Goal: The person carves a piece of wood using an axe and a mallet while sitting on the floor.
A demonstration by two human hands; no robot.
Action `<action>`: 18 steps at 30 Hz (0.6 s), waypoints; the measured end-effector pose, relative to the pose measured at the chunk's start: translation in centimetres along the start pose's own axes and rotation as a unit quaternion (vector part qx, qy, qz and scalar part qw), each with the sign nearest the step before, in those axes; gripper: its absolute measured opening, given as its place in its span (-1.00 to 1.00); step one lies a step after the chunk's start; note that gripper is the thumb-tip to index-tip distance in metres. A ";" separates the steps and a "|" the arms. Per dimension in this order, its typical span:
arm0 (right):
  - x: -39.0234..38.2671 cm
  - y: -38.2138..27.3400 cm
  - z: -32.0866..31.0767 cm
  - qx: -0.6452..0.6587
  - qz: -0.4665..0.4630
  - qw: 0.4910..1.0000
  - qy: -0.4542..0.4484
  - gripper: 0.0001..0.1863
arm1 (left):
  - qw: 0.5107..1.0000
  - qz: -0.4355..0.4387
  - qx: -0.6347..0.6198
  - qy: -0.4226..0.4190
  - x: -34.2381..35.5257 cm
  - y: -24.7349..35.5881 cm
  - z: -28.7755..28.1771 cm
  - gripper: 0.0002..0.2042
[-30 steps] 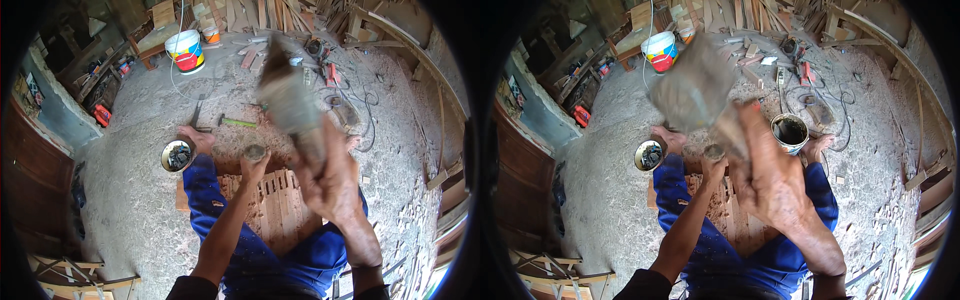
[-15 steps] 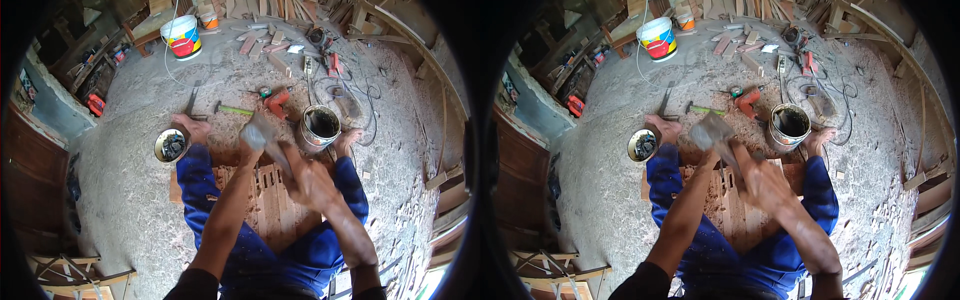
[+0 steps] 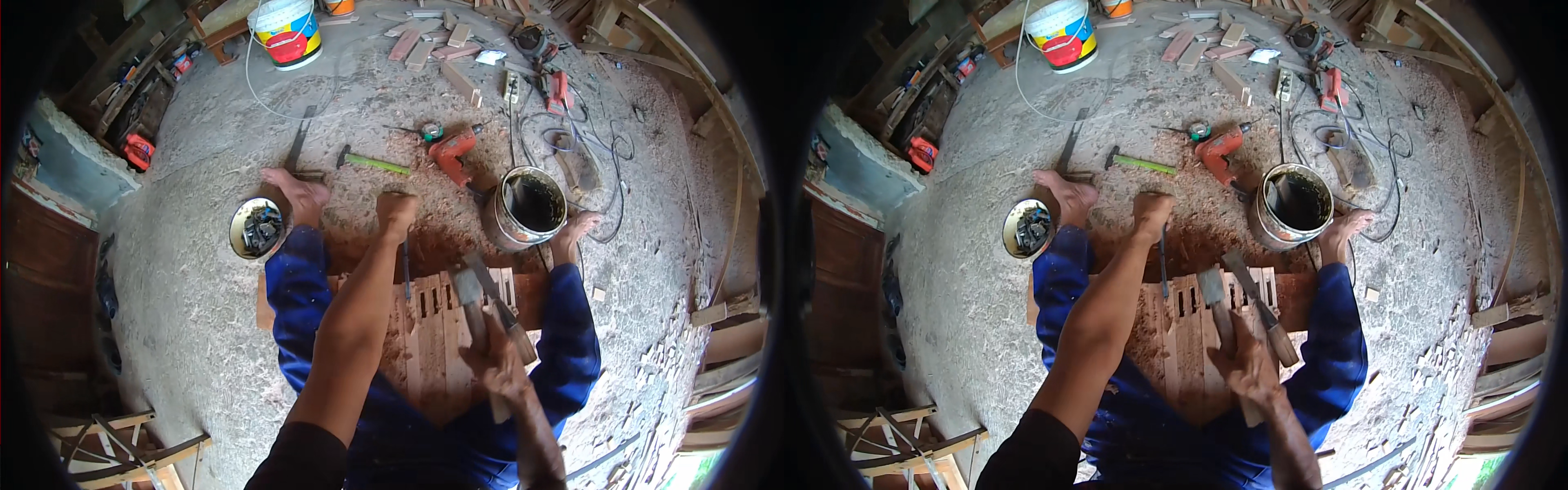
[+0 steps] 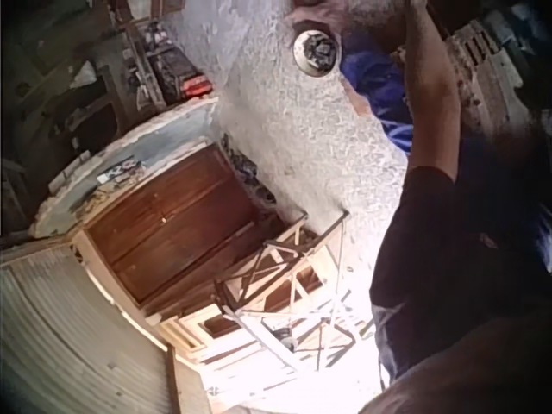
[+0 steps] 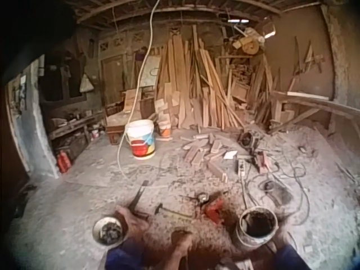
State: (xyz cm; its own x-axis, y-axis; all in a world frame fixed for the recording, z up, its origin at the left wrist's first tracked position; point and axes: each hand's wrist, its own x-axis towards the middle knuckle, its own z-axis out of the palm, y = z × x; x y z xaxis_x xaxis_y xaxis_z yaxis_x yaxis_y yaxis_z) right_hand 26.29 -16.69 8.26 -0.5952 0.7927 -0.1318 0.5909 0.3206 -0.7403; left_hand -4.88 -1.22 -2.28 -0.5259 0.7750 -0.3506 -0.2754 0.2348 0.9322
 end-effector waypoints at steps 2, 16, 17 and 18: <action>-0.9 -0.2 1.2 0.123 0.093 0.988 -0.030 -0.25 | 0.998 -0.053 -0.008 -0.032 1.3 -0.2 -1.0 -0.83; -3.9 2.9 2.8 0.425 0.230 0.873 -0.065 -0.45 | 0.938 0.302 0.025 -0.167 -17.0 10.8 -3.4 -0.74; -3.7 2.9 3.6 0.419 0.220 0.876 -0.092 -0.48 | 0.955 0.269 0.019 -0.128 -18.1 10.4 -4.1 -0.76; -4.0 2.7 3.5 0.429 0.219 0.872 -0.083 -0.48 | 0.966 0.235 -0.002 -0.110 -18.8 9.9 -3.2 -0.77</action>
State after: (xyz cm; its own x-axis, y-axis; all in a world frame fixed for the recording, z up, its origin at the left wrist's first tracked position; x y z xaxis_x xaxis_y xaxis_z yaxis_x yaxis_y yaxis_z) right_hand 28.35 -20.76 4.45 -0.5278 0.6328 -0.5665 0.1984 -0.5567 -0.8067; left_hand -0.31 -15.34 13.23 -0.4092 0.9017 0.1397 -0.0507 -0.1753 0.9832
